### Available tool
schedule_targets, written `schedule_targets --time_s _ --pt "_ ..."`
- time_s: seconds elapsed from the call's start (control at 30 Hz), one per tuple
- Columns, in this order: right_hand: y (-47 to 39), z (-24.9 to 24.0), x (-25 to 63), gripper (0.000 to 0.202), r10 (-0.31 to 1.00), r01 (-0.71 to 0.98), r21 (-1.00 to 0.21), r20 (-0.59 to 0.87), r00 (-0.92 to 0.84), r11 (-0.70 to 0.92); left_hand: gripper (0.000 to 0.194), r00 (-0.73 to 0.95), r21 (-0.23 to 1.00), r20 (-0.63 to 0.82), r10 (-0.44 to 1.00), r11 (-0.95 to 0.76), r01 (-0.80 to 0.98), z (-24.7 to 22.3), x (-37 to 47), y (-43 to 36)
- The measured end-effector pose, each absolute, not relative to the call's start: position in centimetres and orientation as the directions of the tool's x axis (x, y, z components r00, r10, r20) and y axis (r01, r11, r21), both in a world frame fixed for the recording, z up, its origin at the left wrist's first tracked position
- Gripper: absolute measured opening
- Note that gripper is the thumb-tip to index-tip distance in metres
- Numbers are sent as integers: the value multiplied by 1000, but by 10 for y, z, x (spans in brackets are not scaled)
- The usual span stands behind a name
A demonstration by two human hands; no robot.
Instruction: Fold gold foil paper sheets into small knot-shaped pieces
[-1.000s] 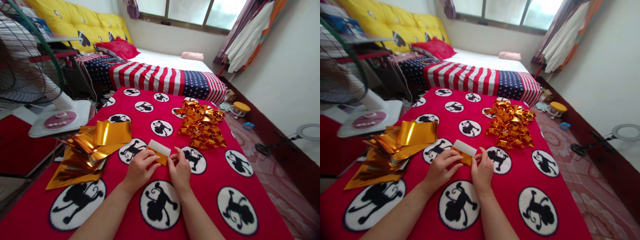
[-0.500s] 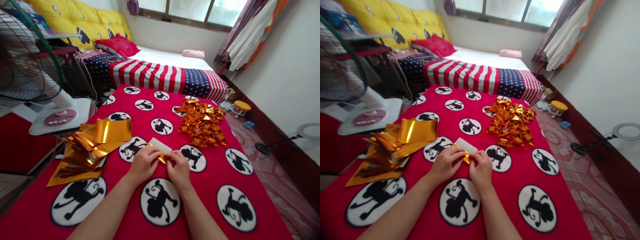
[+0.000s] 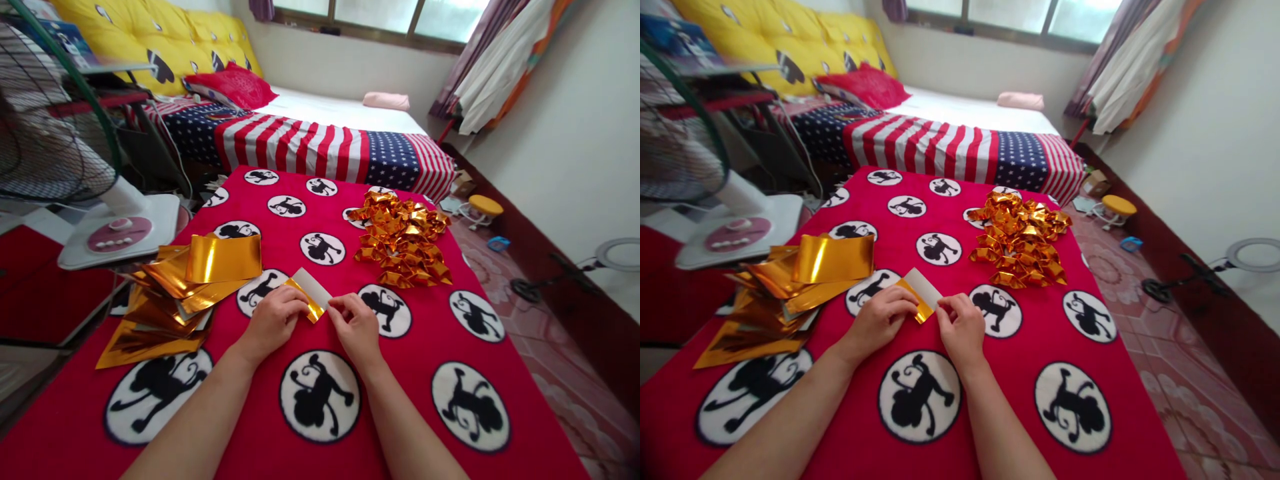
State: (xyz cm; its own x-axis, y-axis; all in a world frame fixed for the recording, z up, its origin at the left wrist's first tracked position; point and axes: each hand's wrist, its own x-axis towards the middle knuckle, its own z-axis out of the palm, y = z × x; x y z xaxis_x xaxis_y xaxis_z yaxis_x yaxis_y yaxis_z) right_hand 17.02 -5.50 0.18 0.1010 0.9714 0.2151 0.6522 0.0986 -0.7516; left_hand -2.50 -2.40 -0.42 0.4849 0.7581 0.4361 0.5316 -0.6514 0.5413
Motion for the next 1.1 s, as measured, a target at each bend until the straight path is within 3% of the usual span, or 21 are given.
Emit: schedule_targets --time_s 0.13,0.3,0.67,1.1 --pt "-45 6 173 5 990 726 -685 133 49 56 11 509 517 426 748 -663 542 -1 -21 -25" --pt "-38 10 174 5 998 758 -652 49 43 -1 13 520 497 427 740 -672 548 2 -21 -25" --pt "-36 14 173 2 999 800 -599 11 45 -30 14 485 535 395 780 -624 569 1 -18 -24" --pt "-33 13 173 2 999 800 -599 11 50 -33 13 303 606 359 883 -468 643 4 -4 -24"
